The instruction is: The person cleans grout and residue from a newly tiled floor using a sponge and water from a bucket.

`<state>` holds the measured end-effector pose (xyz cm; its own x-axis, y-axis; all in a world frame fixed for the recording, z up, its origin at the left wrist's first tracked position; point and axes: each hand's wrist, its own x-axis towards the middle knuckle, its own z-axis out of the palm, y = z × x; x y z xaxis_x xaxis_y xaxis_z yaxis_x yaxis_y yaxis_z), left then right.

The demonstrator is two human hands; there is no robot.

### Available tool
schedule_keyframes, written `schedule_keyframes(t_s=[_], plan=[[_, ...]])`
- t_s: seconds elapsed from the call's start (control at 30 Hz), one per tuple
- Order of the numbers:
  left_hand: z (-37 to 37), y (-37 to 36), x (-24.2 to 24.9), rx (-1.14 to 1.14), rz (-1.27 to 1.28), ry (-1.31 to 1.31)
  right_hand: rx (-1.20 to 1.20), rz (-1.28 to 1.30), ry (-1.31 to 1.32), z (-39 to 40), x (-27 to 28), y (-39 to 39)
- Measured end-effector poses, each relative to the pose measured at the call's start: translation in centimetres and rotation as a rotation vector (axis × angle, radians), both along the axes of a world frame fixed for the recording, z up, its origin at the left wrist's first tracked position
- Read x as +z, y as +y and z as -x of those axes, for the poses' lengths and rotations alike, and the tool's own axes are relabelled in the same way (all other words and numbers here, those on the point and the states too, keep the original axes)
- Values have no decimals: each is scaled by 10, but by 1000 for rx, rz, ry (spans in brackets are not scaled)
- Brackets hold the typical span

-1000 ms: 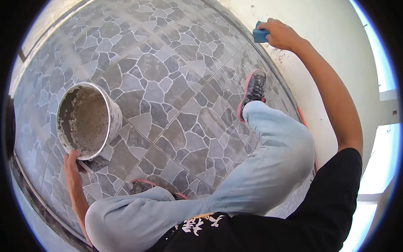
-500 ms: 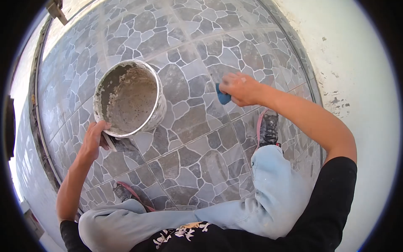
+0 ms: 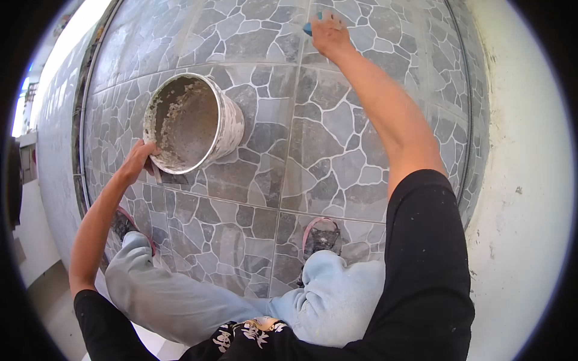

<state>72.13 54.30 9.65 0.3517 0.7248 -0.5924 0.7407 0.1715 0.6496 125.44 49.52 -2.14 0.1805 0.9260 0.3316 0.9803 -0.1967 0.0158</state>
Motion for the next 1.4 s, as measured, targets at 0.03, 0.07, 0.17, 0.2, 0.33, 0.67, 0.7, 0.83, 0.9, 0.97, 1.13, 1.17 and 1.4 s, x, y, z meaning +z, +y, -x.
schedule_keyframes(t_s=[0.03,0.07,0.17,0.2,0.33,0.67,0.7,0.83,0.9,0.97,1.13,1.17,1.4], plan=[[-1,2,-4,-4,9,45,16,4,26,9,14,-7],[1,0,-4,16,6,79,153,-96,155,33,34,-15],[-3,-5,37,-50,20,209,477,-7,469,127,43,-105],[11,3,47,-102,-49,299,650,39,548,160,31,-151],[33,9,133,-167,-397,633,1180,137,651,218,-40,-245],[88,123,218,-149,-901,766,139,-146,157,70,-41,-49],[108,133,216,-133,-944,762,189,-129,193,88,-43,-77],[232,141,195,-201,-1089,979,867,65,406,183,-27,-236],[302,146,188,-198,-1050,1066,868,138,480,181,-22,-254],[355,140,183,25,-788,890,617,-5,313,133,-27,-181],[351,62,139,294,-694,545,260,-96,102,78,-34,-109],[334,39,125,460,-641,392,342,-22,136,101,-25,-134],[496,-34,110,576,-426,493,841,213,476,164,-19,-232]])
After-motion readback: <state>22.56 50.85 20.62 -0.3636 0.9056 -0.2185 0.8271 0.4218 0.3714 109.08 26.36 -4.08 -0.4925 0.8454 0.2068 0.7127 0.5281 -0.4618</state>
